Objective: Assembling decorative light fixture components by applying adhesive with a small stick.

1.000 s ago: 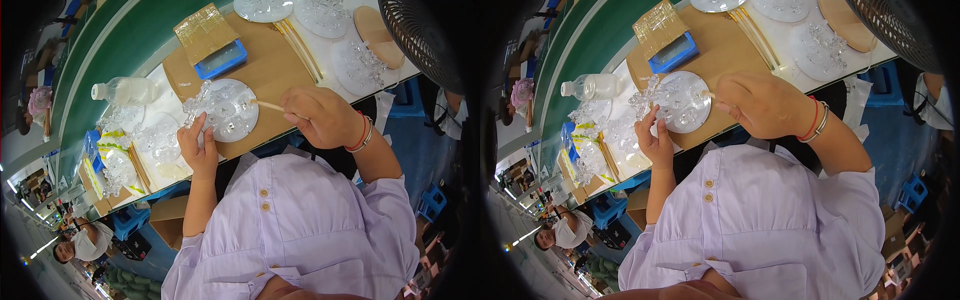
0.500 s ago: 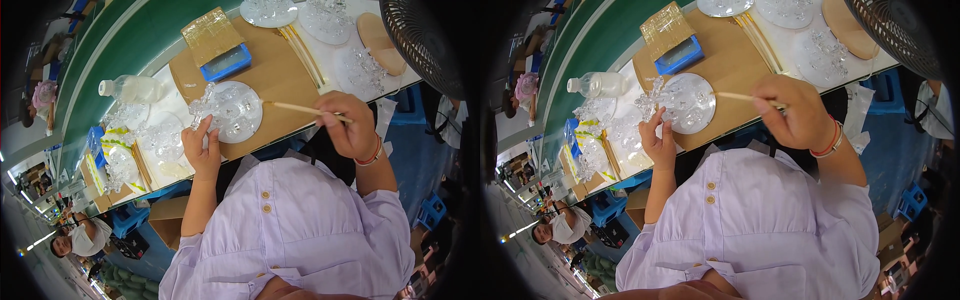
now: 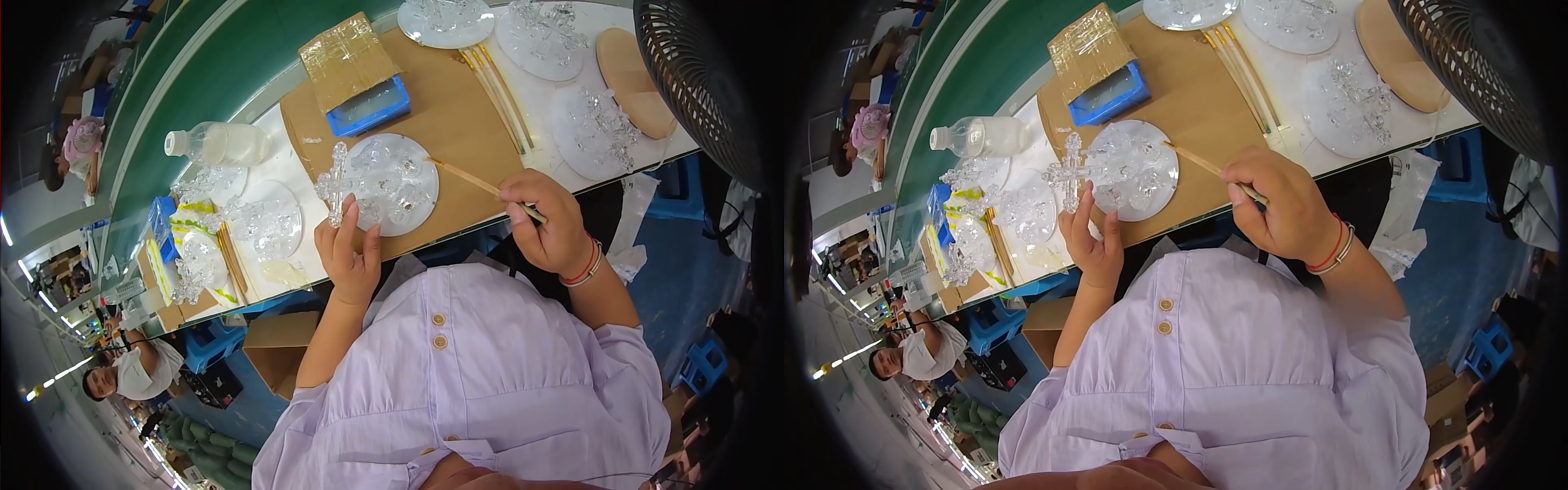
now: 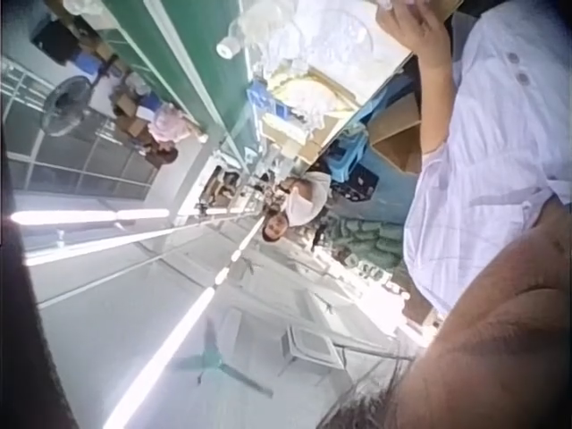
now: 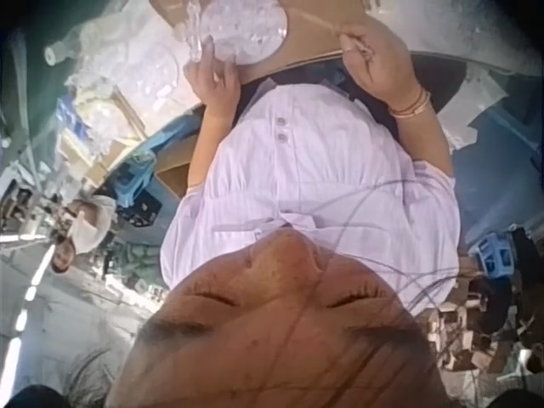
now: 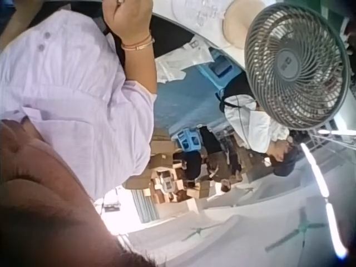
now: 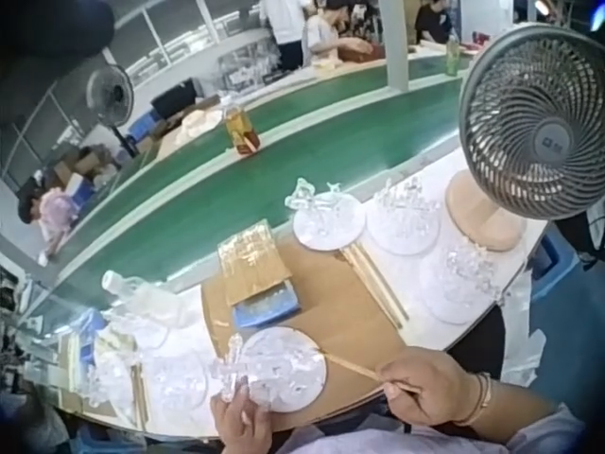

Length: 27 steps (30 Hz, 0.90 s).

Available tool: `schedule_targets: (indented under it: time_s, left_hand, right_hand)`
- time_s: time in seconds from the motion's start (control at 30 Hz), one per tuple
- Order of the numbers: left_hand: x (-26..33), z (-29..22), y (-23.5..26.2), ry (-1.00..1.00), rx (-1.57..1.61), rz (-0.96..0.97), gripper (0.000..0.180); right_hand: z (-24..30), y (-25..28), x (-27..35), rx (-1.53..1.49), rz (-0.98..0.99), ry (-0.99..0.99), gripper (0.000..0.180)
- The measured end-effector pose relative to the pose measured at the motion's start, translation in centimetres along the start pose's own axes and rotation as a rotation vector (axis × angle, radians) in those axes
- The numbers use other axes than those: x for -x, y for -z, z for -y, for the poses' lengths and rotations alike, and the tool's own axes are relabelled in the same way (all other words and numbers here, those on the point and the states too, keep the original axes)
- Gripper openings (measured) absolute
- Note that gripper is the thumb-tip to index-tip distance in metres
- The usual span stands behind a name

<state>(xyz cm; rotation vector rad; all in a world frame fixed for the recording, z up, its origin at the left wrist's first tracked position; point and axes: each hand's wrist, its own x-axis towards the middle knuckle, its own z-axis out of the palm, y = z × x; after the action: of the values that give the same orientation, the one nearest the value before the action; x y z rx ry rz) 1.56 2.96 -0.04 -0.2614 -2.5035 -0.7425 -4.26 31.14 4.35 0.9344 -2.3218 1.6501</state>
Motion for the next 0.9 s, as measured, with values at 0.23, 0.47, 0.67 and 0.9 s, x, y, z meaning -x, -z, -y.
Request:
schedule_targets:
  time_s: [0.23,0.47,0.67,0.9]
  left_hand:
    - [1.0,1.4,0.3,0.000,0.105,-0.041,0.033]
    - [0.4,1.5,0.2,0.209,0.408,-0.072,0.031]
    - [0.1,2.1,0.0,0.260,0.499,0.009,0.034]
    - [0.0,2.3,-0.1,0.289,0.518,0.017,0.034]
  right_hand:
    - [-0.2,-0.2,-0.6,0.036,0.016,-0.009,0.016]
    - [0.4,0.1,-0.5,0.008,0.063,-0.007,0.013]
    - [0.8,-0.1,-0.7,0.010,0.081,0.016,0.013]
    - [0.8,0.0,-0.5,-0.018,0.109,0.016,0.013]
